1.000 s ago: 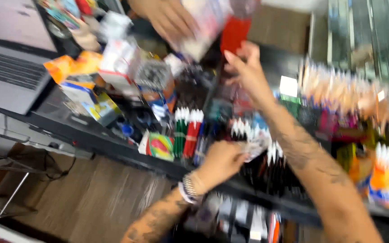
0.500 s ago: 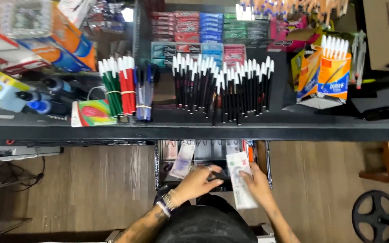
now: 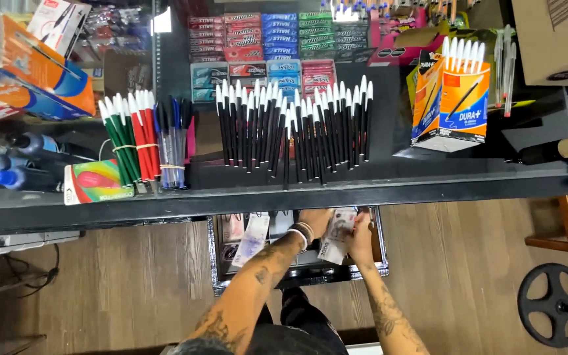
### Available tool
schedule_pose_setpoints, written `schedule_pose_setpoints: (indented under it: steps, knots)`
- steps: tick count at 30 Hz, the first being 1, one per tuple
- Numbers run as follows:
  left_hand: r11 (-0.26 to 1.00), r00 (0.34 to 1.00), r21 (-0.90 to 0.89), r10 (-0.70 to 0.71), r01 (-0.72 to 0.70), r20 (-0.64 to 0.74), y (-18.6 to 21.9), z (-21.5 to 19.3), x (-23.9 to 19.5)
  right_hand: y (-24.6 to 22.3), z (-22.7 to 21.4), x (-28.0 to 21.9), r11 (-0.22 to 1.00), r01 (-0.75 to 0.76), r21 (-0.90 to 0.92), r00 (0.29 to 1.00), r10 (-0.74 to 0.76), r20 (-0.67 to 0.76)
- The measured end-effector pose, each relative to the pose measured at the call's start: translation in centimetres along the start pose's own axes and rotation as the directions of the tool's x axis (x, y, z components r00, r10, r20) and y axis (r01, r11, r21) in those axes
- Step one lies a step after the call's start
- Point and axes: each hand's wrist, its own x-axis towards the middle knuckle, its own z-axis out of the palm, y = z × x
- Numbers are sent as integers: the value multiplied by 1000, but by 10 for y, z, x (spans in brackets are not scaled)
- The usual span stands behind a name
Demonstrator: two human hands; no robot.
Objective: Unboxing and arranging pens on a display counter and using a laptop
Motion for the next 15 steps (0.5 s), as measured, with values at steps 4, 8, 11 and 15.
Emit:
schedule_pose_setpoints:
  steps: [4, 8, 11, 15]
  knots:
    - [972, 932, -15, 231, -236, 279, -25, 6, -4, 38, 19, 17, 985, -35, -167, 993, 54, 108]
    - [976, 923, -95, 218, -198, 318, -13, -21, -7, 98, 55, 80, 923, 64, -379, 993, -20, 120]
    - [973, 923, -32, 229, -230, 309, -21, -11, -6, 118, 67, 120, 940, 124, -318, 992, -119, 35]
    - [976, 928, 16, 202, -217, 313, -16, -12, -10, 5, 5, 18, 922, 87, -378, 996, -67, 65]
